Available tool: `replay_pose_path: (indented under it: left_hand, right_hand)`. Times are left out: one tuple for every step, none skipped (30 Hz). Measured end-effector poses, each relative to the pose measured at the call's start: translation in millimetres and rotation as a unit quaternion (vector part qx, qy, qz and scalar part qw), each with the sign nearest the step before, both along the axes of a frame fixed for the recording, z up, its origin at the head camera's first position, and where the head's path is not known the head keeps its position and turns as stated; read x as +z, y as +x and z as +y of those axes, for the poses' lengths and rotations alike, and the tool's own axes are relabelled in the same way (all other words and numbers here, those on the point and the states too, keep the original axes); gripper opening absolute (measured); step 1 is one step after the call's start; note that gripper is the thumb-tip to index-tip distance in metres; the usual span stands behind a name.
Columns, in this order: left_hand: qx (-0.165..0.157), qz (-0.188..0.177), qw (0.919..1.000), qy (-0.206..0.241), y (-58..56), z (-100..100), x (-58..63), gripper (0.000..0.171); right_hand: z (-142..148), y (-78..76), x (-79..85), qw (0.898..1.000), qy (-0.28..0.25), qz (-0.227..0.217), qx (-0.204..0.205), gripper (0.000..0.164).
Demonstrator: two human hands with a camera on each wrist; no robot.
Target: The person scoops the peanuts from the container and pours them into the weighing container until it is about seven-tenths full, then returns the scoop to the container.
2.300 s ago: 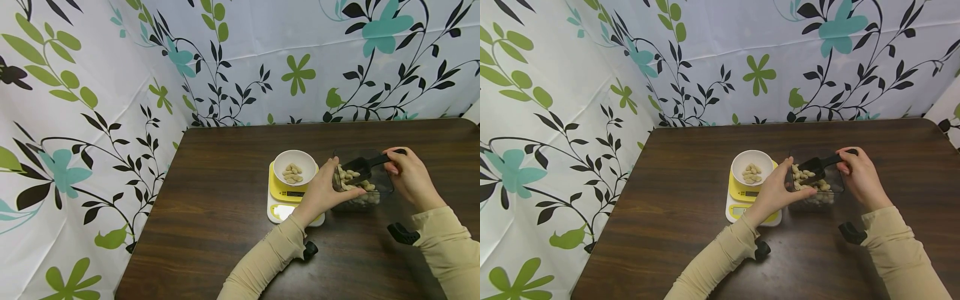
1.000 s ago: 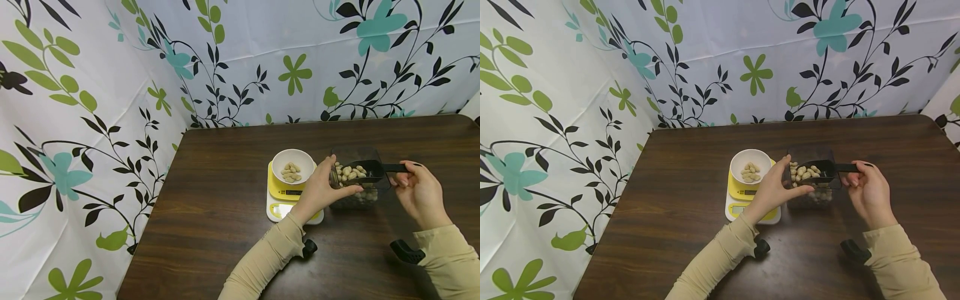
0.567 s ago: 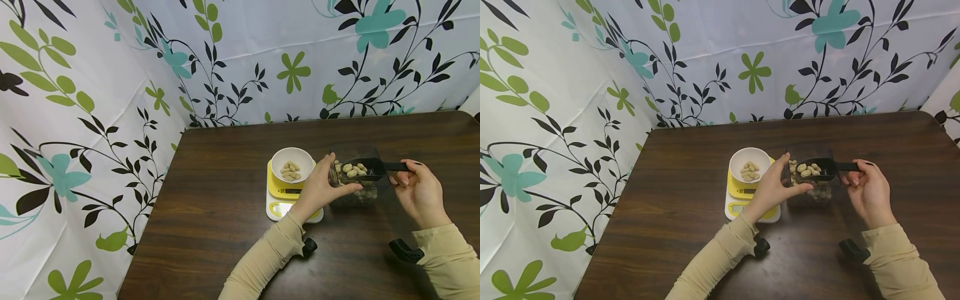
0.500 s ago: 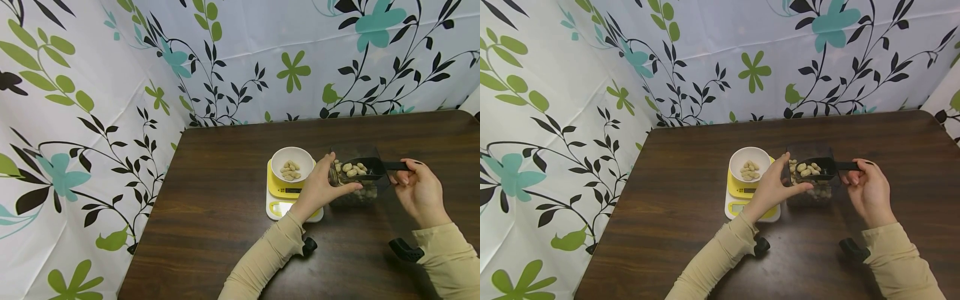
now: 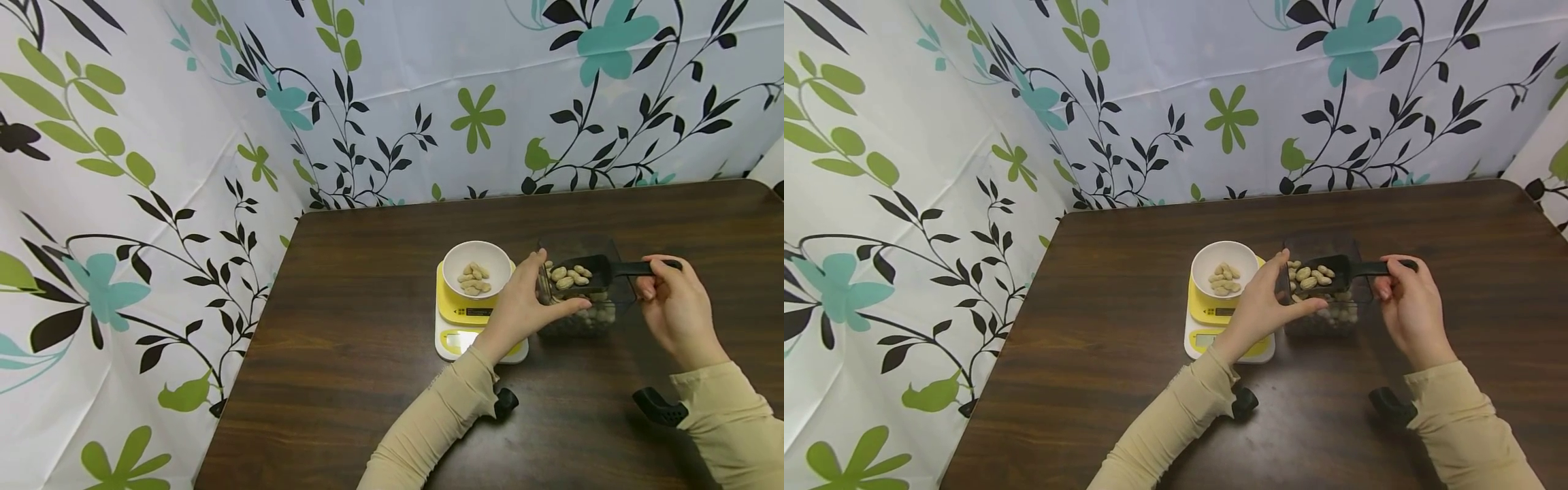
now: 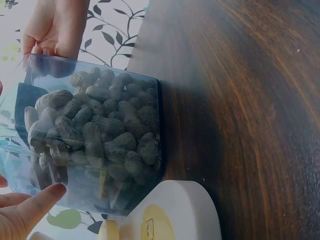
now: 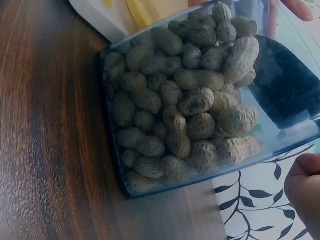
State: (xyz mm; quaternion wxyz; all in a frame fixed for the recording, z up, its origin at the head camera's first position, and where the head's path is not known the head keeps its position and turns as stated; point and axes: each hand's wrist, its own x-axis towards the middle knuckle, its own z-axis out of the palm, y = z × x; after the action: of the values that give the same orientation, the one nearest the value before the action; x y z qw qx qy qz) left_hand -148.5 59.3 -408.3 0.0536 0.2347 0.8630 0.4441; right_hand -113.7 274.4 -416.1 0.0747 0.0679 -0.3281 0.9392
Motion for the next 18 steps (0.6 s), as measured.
replay_pose_path:
  left_hand:
    - [0.000,0.001,1.0000,0.000,0.1,-0.1,0.1,0.089]
    - [0.000,0.001,1.0000,0.000,0.2,-0.2,0.2,0.089]
    - [-0.001,0.003,1.0000,-0.001,0.3,-0.4,0.5,0.089]
    - [-0.001,0.003,1.0000,-0.001,0.5,-0.7,0.6,0.088]
    - [-0.002,0.002,1.0000,0.000,0.7,-1.0,0.8,0.088]
    - [-0.001,0.001,1.0000,0.000,0.9,-1.4,0.9,0.088]
    - [-0.002,-0.001,1.0000,0.000,1.2,-1.6,1.0,0.088]
    - [-0.003,-0.001,1.0000,0.000,1.4,-1.8,1.0,0.088]
    - [-0.003,-0.002,1.0000,0.000,1.6,-2.0,1.0,0.088]
    - [-0.004,-0.002,1.0000,0.000,1.7,-2.1,0.8,0.088]
    - [-0.004,-0.001,1.0000,0.000,1.8,-2.1,0.8,0.088]
    - [-0.004,0.001,1.0000,-0.001,1.9,-2.1,0.6,0.088]
    - [-0.004,0.003,1.0000,-0.001,1.9,-1.9,0.5,0.088]
    - [-0.004,0.005,1.0000,-0.001,1.9,-1.7,0.4,0.089]
    - [-0.004,0.006,1.0000,-0.002,1.8,-1.5,0.4,0.089]
    - [-0.004,0.008,1.0000,-0.003,1.8,-1.5,0.3,0.089]
    - [-0.003,0.010,0.9999,-0.004,1.8,-1.3,0.2,0.089]
    - [-0.003,0.011,0.9999,-0.006,1.8,-1.2,0.2,0.089]
  right_hand:
    - [0.3,0.0,-0.6,1.000,-0.015,-0.004,0.000,0.020]
    - [0.9,0.2,-1.1,0.999,-0.031,-0.009,0.000,0.021]
    - [1.6,0.3,-1.8,0.999,-0.048,-0.014,0.001,0.022]
    - [2.1,0.4,-2.5,0.998,-0.063,-0.017,0.004,0.023]
    - [2.7,0.5,-3.0,0.997,-0.077,-0.018,0.007,0.023]
    - [3.0,0.4,-3.8,0.996,-0.084,-0.018,0.010,0.024]
    - [3.4,0.7,-4.7,0.996,-0.089,-0.016,0.012,0.025]
    - [3.7,1.0,-5.2,0.995,-0.096,-0.013,0.015,0.026]
    - [3.9,1.3,-5.7,0.995,-0.101,-0.008,0.017,0.028]
    - [4.0,1.6,-6.2,0.994,-0.106,-0.003,0.019,0.029]
    - [4.2,2.3,-6.5,0.994,-0.107,0.001,0.022,0.030]
    - [4.4,2.6,-6.6,0.994,-0.109,0.005,0.022,0.031]
    - [4.5,3.1,-6.5,0.994,-0.111,0.007,0.023,0.032]
    - [4.8,3.4,-6.2,0.993,-0.114,0.009,0.024,0.032]
    - [4.9,3.6,-6.0,0.993,-0.114,0.010,0.024,0.033]
    - [5.1,3.6,-5.6,0.993,-0.114,0.012,0.025,0.033]
    - [5.2,3.6,-5.3,0.993,-0.113,0.012,0.025,0.033]
    - [5.3,3.5,-5.2,0.993,-0.112,0.013,0.025,0.033]
